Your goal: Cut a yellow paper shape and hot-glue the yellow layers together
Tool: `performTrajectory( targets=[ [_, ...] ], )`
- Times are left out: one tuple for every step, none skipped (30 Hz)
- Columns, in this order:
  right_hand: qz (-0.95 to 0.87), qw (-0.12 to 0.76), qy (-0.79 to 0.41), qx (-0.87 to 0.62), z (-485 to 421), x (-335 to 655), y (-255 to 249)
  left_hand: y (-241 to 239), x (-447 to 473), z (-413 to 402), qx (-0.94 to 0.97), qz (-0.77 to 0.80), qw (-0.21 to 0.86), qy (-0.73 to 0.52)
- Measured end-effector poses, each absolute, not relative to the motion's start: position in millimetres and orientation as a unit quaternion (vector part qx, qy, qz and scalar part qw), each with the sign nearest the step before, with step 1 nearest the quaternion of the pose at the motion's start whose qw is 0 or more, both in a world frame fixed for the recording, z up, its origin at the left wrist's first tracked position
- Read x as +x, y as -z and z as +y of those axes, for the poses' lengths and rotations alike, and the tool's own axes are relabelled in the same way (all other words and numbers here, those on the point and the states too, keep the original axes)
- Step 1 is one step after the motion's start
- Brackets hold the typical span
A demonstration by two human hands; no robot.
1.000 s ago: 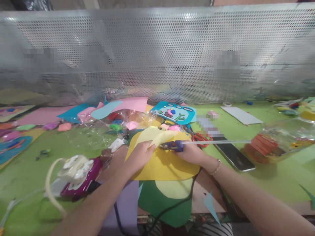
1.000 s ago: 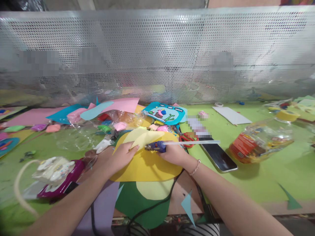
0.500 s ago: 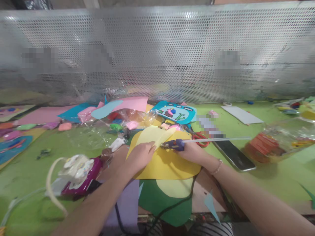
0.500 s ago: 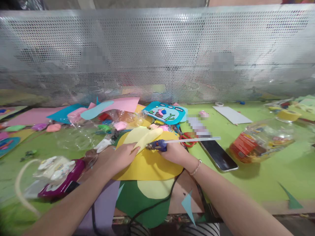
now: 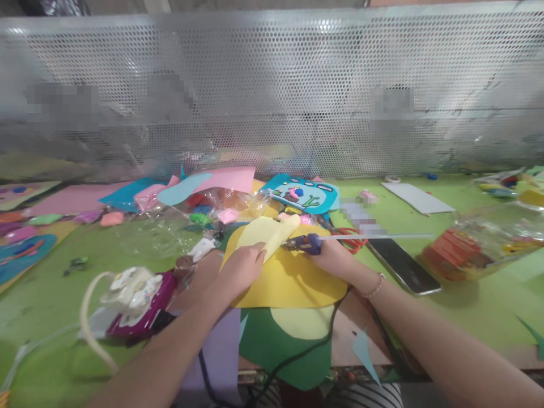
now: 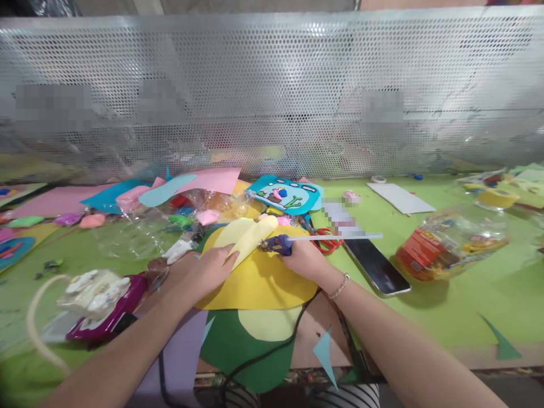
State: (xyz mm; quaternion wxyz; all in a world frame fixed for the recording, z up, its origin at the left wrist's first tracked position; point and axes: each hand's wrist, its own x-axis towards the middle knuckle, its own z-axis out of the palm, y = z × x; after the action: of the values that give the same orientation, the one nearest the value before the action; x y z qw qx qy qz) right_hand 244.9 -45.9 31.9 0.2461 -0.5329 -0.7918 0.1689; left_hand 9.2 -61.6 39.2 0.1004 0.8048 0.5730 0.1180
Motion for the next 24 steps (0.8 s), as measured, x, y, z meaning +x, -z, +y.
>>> performTrajectory(
  targets=[
    [-0.79,0.247,-0.172,-0.533,-45.8,245.0,-31.8,-39.7,9.3,-61.7,0.803,0.575,0.101,-0.118],
    [-0.79,0.247,-0.175,-0.534,-45.6,245.2,-31.6,-40.2,9.3,-61.7,0.802,0.577,0.1,-0.12],
    [-0.788,0.247,-0.177,-0.535,-45.6,245.3,-31.3,-40.6,9.3,-61.8,0.801,0.578,0.097,-0.124],
    [-0.787,0.247,-0.177,-0.536,-45.5,245.4,-30.9,-40.9,9.3,-62.0,0.799,0.579,0.095,-0.127],
    [-0.787,0.246,-0.178,-0.537,-45.4,245.4,-30.5,-41.1,9.4,-62.2,0.798,0.581,0.092,-0.129],
    [-0.786,0.245,-0.178,-0.54,-45.2,245.5,-30.0,-41.4,9.5,-62.4,0.797,0.582,0.09,-0.13],
    [-0.784,0.244,-0.179,-0.542,-45.1,245.6,-29.5,-41.7,9.6,-62.7,0.797,0.583,0.089,-0.132],
    [-0.783,0.243,-0.179,-0.545,-44.8,245.6,-29.0,-42.0,9.8,-63.0,0.796,0.584,0.088,-0.133],
    [-0.782,0.242,-0.179,-0.545,-44.6,245.6,-28.4,-42.3,10.0,-63.3,0.796,0.583,0.089,-0.135],
    [-0.782,0.242,-0.178,-0.545,-44.4,245.6,-28.0,-42.6,10.3,-63.5,0.796,0.582,0.089,-0.138],
    [-0.783,0.242,-0.176,-0.546,-44.2,245.7,-27.6,-42.7,10.5,-63.6,0.797,0.581,0.089,-0.141],
    [-0.784,0.241,-0.174,-0.545,-44.1,245.6,-27.4,-42.7,10.7,-63.7,0.798,0.579,0.089,-0.143],
    [-0.785,0.24,-0.173,-0.544,-44.1,245.6,-27.4,-42.5,10.8,-63.6,0.798,0.578,0.089,-0.144],
    [-0.786,0.239,-0.172,-0.543,-44.2,245.6,-27.5,-42.1,10.8,-63.5,0.799,0.577,0.088,-0.146],
    [-0.788,0.238,-0.17,-0.542,-44.5,245.5,-27.8,-41.6,10.7,-63.3,0.798,0.577,0.088,-0.149],
    [-0.79,0.238,-0.17,-0.54,-44.9,245.3,-28.2,-41.0,10.6,-63.1,0.798,0.577,0.088,-0.151],
    [-0.792,0.238,-0.168,-0.536,-45.4,245.2,-28.7,-40.6,10.4,-62.9,0.797,0.577,0.088,-0.154],
    [-0.795,0.238,-0.167,-0.533,-45.9,245.0,-29.1,-40.2,10.2,-62.8,0.797,0.577,0.089,-0.156],
    [-0.797,0.238,-0.166,-0.53,-46.3,244.8,-29.4,-40.1,10.1,-62.7,0.797,0.577,0.089,-0.157],
    [-0.799,0.236,-0.167,-0.528,-46.7,244.6,-29.6,-40.2,10.1,-62.7,0.796,0.578,0.089,-0.156],
    [-0.801,0.233,-0.168,-0.525,-47.1,244.3,-29.7,-40.5,10.1,-62.8,0.795,0.58,0.089,-0.155],
    [-0.804,0.229,-0.171,-0.522,-47.4,244.1,-29.6,-40.9,10.2,-63.0,0.793,0.583,0.089,-0.155],
    [-0.806,0.225,-0.175,-0.518,-47.7,243.8,-29.4,-41.5,10.4,-63.2,0.791,0.585,0.09,-0.155],
    [-0.809,0.219,-0.179,-0.515,-48.1,243.5,-29.2,-42.0,10.6,-63.5,0.791,0.585,0.092,-0.155]
  ],
)
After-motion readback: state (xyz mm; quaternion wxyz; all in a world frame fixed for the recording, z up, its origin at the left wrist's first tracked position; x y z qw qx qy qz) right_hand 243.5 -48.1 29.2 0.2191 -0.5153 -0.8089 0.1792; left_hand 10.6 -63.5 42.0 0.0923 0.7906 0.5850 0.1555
